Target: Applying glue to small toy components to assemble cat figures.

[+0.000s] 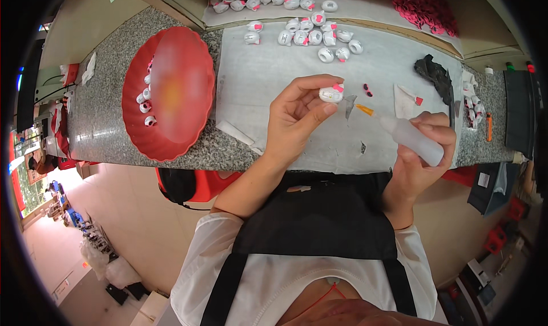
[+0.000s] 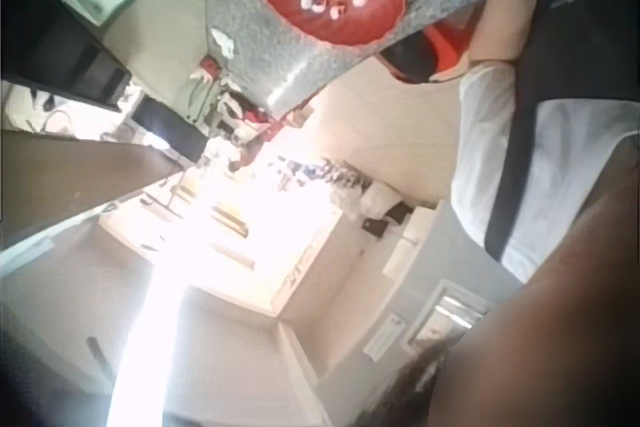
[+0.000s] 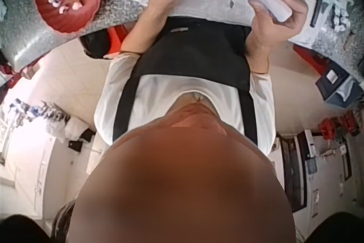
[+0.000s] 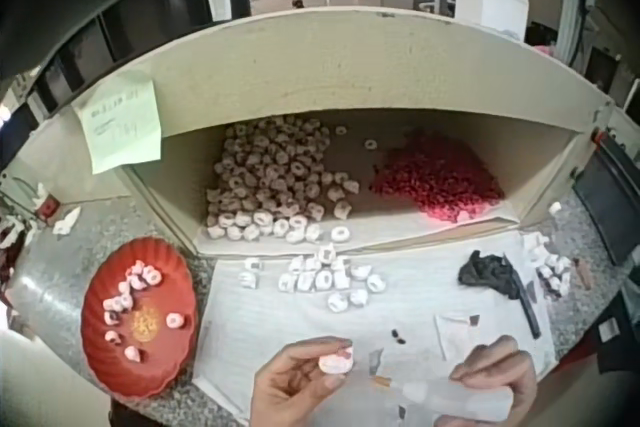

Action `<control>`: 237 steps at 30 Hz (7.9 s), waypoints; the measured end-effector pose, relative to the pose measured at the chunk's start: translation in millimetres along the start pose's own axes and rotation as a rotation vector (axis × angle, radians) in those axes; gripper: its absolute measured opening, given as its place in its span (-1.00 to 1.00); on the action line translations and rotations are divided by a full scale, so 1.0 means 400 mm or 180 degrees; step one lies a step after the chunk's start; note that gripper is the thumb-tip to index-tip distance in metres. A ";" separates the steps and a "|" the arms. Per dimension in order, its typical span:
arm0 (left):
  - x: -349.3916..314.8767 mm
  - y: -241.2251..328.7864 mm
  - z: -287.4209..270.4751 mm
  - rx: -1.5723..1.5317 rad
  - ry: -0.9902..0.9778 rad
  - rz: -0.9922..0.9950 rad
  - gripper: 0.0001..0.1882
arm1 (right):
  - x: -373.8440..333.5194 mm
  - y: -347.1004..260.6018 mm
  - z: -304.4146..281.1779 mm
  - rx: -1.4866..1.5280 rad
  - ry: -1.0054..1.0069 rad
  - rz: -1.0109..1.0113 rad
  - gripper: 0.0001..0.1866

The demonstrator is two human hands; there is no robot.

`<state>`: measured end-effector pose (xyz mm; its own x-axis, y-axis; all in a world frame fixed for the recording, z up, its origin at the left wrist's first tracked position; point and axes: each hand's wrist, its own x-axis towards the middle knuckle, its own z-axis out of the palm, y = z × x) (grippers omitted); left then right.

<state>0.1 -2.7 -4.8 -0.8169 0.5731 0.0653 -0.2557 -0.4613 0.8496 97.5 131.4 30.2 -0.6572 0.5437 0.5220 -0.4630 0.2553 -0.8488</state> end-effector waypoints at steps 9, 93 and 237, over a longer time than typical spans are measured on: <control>-0.002 0.010 0.007 -0.0085 -0.0043 0.0017 -0.62 | -0.009 -0.010 0.015 -0.0568 -0.0323 -0.0506 -0.58; -0.016 0.012 -0.006 0.0090 0.0478 0.0335 -0.63 | 0.021 0.112 -0.006 -0.2724 -0.1036 0.0734 -0.86; -0.012 -0.005 0.017 0.0383 -0.0105 -0.0248 -0.74 | 0.000 0.066 0.056 -0.1555 -0.0654 -0.0598 -0.79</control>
<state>8.1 0.0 -3.4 -0.7790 0.6269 0.0122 -0.2522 -0.3312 0.9092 72.0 120.1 9.6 -0.7151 0.2987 0.6320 -0.2860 0.6999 -0.6544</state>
